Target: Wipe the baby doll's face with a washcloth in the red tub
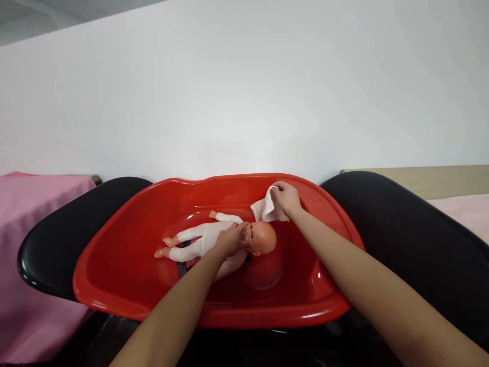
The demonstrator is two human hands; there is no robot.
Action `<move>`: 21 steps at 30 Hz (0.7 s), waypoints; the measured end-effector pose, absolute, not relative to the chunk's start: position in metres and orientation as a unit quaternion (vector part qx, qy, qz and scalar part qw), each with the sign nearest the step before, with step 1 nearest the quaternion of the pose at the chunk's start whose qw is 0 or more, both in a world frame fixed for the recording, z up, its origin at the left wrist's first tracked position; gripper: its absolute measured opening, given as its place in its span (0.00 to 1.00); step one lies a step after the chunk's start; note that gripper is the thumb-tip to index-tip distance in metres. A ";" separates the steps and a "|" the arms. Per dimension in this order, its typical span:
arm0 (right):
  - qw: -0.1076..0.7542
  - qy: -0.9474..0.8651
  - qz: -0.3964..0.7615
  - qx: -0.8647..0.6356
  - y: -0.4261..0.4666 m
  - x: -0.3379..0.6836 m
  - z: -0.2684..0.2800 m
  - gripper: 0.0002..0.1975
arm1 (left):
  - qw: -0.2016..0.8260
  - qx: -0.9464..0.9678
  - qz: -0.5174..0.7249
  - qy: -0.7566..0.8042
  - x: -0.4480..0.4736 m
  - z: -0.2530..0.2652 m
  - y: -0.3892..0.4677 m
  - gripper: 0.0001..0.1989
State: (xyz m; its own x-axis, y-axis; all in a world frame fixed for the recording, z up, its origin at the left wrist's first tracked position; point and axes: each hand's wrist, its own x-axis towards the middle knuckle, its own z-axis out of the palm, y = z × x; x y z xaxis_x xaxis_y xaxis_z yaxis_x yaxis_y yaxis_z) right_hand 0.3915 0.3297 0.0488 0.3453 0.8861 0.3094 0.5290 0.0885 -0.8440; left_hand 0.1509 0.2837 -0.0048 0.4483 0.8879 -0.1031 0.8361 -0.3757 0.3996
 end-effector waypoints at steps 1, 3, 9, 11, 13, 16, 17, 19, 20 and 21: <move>0.497 -0.540 0.169 -0.657 0.330 0.391 0.049 0.07 | 0.199 0.828 0.059 0.522 0.151 -0.004 0.284 0.31; 0.478 -0.536 0.150 -0.680 0.330 0.391 0.048 0.07 | 0.194 0.827 0.048 0.525 0.152 -0.003 0.284 0.31; 0.327 -0.578 0.139 -0.734 0.329 0.390 0.044 0.07 | 0.189 0.827 0.042 0.528 0.153 0.002 0.280 0.30; 0.260 -0.616 0.126 -0.733 0.327 0.389 0.044 0.07 | 0.189 0.827 0.051 0.527 0.153 0.004 0.278 0.30; 0.203 -0.647 0.123 -0.725 0.325 0.389 0.045 0.09 | 0.199 0.826 0.056 0.524 0.153 0.006 0.277 0.29; 0.173 -0.649 0.143 -0.727 0.322 0.387 0.046 0.08 | 0.209 0.821 0.068 0.527 0.153 0.006 0.276 0.28; 0.182 -0.639 0.148 -0.733 0.321 0.387 0.047 0.08 | 0.209 0.821 0.069 0.528 0.153 0.005 0.277 0.28; 0.214 -0.615 0.148 -0.744 0.321 0.388 0.049 0.07 | 0.207 0.822 0.069 0.525 0.152 0.002 0.278 0.29; 0.230 -0.607 0.144 -0.747 0.322 0.388 0.051 0.09 | 0.207 0.823 0.069 0.524 0.152 0.001 0.279 0.30; 0.246 -0.600 0.141 -0.748 0.322 0.389 0.053 0.12 | 0.208 0.824 0.070 0.522 0.152 0.000 0.280 0.31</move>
State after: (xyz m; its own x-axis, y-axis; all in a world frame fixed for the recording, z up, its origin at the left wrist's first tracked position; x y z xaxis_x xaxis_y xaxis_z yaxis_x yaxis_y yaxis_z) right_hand 0.3893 0.3224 0.0527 0.2394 0.9673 0.0839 0.8280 -0.1583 -0.5379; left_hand 0.1518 0.2798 0.0002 0.4464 0.8889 -0.1027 0.8310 -0.3692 0.4161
